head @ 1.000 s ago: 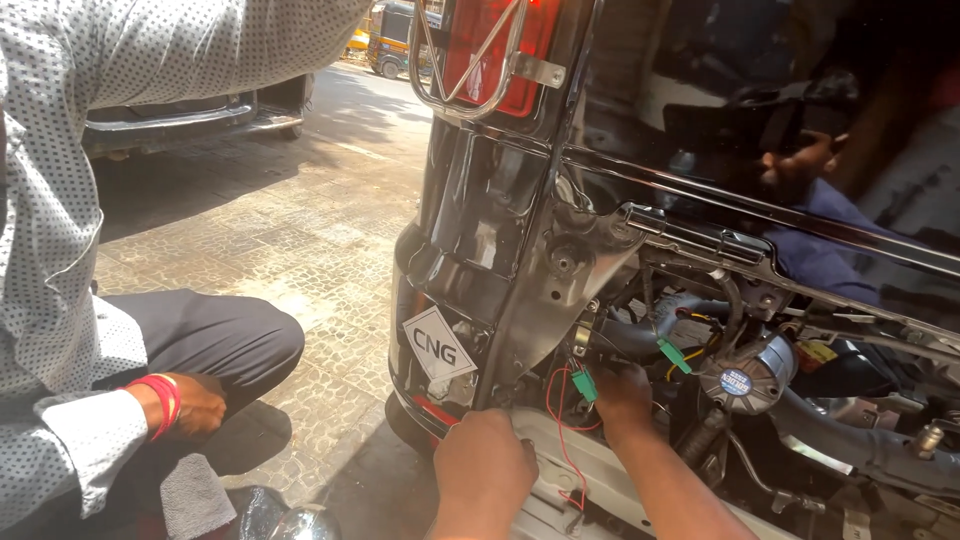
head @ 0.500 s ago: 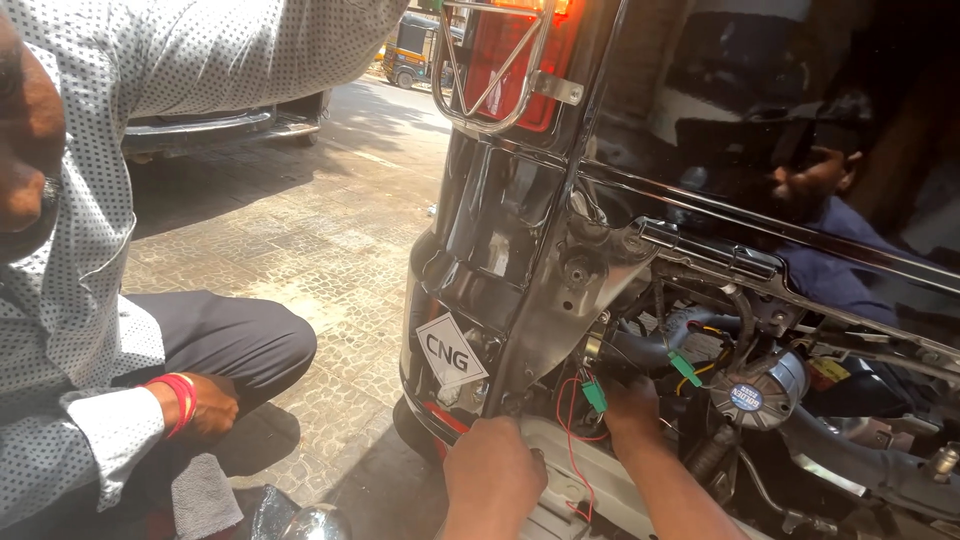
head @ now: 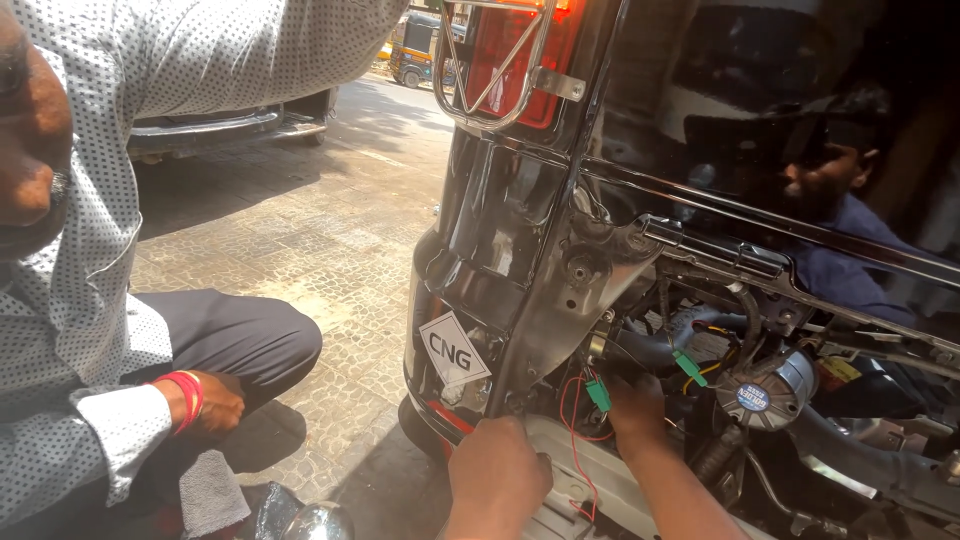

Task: Repairing and connecting electrical wiring and connectors in the rear engine compartment of a vehicle.

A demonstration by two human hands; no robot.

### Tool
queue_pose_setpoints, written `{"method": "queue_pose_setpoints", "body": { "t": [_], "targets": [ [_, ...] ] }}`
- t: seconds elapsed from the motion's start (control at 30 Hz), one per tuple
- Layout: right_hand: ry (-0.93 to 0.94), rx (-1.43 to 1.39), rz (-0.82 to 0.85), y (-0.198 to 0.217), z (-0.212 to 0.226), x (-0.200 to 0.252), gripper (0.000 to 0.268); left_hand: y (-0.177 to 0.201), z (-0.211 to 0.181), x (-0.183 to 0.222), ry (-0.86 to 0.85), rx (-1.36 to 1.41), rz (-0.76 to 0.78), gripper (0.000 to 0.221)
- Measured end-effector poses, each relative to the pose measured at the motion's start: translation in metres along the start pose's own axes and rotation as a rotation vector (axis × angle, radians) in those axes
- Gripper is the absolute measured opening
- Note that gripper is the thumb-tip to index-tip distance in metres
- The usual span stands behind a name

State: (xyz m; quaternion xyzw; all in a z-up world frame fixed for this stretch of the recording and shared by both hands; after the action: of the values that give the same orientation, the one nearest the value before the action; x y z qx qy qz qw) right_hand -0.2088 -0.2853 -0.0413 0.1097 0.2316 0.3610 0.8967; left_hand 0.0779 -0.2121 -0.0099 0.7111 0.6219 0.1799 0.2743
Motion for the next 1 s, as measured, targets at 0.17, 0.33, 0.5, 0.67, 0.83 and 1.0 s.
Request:
{"method": "queue_pose_setpoints", "body": {
  "t": [0.17,0.33,0.5,0.67,0.83,1.0],
  "targets": [
    [-0.136,0.054,-0.006,0.006,-0.006,0.007,0.036,-0.014,0.007,-0.006,0.016,0.046,0.066,0.045],
    [0.039,0.212,0.043,0.018,0.019,0.024,0.029,-0.014,0.007,-0.019,-0.122,0.284,-0.051,0.037],
    [-0.042,0.051,0.142,0.070,0.043,0.066,0.024,-0.011,-0.012,-0.011,-0.160,0.482,0.001,0.031],
    [0.129,-0.154,0.197,0.106,0.046,0.084,0.022,-0.015,-0.020,-0.009,-0.185,0.570,0.039,0.027],
    [0.193,-0.081,0.381,0.098,0.056,0.117,0.020,-0.023,-0.023,0.002,-0.154,0.577,0.090,0.034],
    [0.275,0.022,0.348,0.089,0.067,0.120,0.018,-0.022,-0.025,0.004,-0.248,0.524,0.029,0.033]
  ]
}}
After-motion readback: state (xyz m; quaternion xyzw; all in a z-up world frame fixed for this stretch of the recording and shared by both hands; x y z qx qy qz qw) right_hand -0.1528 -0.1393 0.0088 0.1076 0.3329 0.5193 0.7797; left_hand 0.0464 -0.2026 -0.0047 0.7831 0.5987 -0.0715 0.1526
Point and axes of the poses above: each hand's wrist, its own x-axis away from the middle knuckle, its own y-axis out of the back of the hand, z = x × y, the point moved 9 cm from there along -x, towards the middle knuckle, and after that the axes turned 10 degrees about x, right-handed, at the moved point
